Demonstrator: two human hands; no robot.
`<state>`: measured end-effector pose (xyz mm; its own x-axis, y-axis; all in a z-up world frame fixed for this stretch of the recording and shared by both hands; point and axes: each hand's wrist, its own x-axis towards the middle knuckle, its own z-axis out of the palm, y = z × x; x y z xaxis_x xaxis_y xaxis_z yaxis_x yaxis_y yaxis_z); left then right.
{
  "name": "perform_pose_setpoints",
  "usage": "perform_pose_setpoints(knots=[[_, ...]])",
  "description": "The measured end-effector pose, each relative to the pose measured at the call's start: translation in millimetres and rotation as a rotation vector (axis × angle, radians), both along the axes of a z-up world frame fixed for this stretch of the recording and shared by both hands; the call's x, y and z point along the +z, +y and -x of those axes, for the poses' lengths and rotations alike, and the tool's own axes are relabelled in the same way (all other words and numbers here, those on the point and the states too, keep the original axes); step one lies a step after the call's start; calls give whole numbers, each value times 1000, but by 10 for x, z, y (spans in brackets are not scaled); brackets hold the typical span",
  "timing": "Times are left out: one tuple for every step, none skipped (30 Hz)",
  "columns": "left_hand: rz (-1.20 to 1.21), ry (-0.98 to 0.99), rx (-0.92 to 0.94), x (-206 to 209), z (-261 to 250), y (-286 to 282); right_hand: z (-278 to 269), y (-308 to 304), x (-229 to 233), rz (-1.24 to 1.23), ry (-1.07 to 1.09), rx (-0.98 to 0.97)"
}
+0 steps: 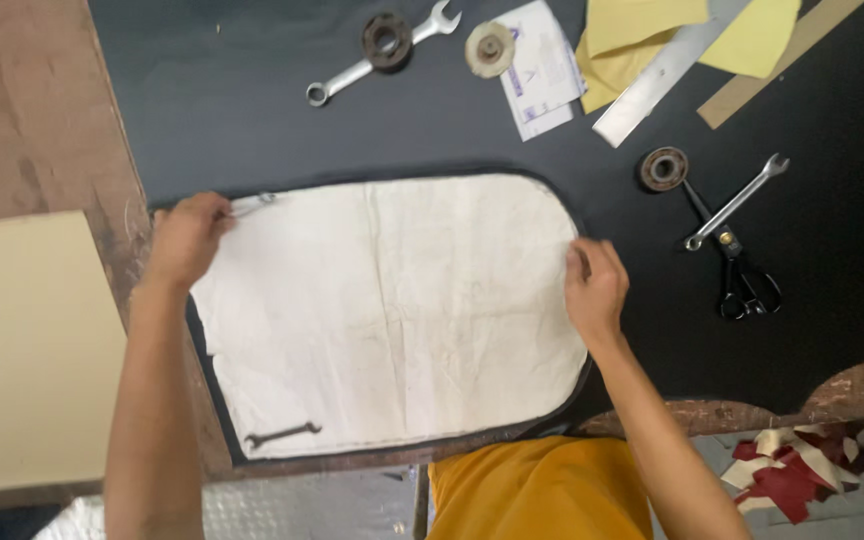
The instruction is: The person cuts a piece of black fabric around a white template using shears, then handles a separate piece of padded material.
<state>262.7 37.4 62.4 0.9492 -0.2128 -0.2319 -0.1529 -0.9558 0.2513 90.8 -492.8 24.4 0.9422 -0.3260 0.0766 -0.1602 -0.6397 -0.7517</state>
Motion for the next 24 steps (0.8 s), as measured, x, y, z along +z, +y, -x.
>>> perform_pose_setpoints(knots=[[181,-29,42,11,-163,21,74,-5,17,5,34,-42],[197,-117,21,5,-326,17,195,-11,38,10,85,-92],[214,-204,0,-13,-537,-20,244,-30,24,15,93,-114],[232,-253,-27,-32,-693,-74,340,-44,23,26,105,-114],[251,-302,-54,-55,-824,-168,459,-40,33,38,117,-114],[203,-315,-58,-52,-906,-277,553,-27,39,37,132,-117],[157,-329,-62,-66,-904,-424,648,-8,54,28,165,-100],[159,-327,-64,-90,-836,-600,673,-2,51,23,184,-83],[121,-428,-67,-105,-764,-770,727,25,66,25,186,-86],[80,-535,-69,-123,-698,-936,777,65,79,7,193,-71],[194,-492,18,-161,-526,-1083,801,101,76,-12,201,-57],[302,-443,115,-208,-207,-1185,809,124,62,-14,204,-46],[329,-446,135,-271,127,-1276,812,158,40,-1,163,-14],[351,-437,168,-328,573,-1326,869,187,49,10,135,29],[300,-427,204,-378,1024,-1355,915,217,57,6,151,50],[244,-426,244,-391,1456,-1316,904,248,42,-10,148,92],[190,-420,322,-387,1886,-1265,911,279,47,-25,145,134],[158,-332,418,-336,2267,-1156,915,321,66,-34,147,158],[129,-243,512,-241,2639,-1033,922,356,90,-45,157,187],[63,-135,478,-109,2954,-881,890,365,94,-45,153,204],[-2,-27,443,-14,3151,-738,869,382,97,-43,141,216],[-5,-33,463,4,3231,-631,875,407,110,-65,159,241],[-19,30,427,19,3290,-535,887,428,123,-87,177,265],[-46,100,408,88,3437,-443,900,457,128,-103,179,301]])
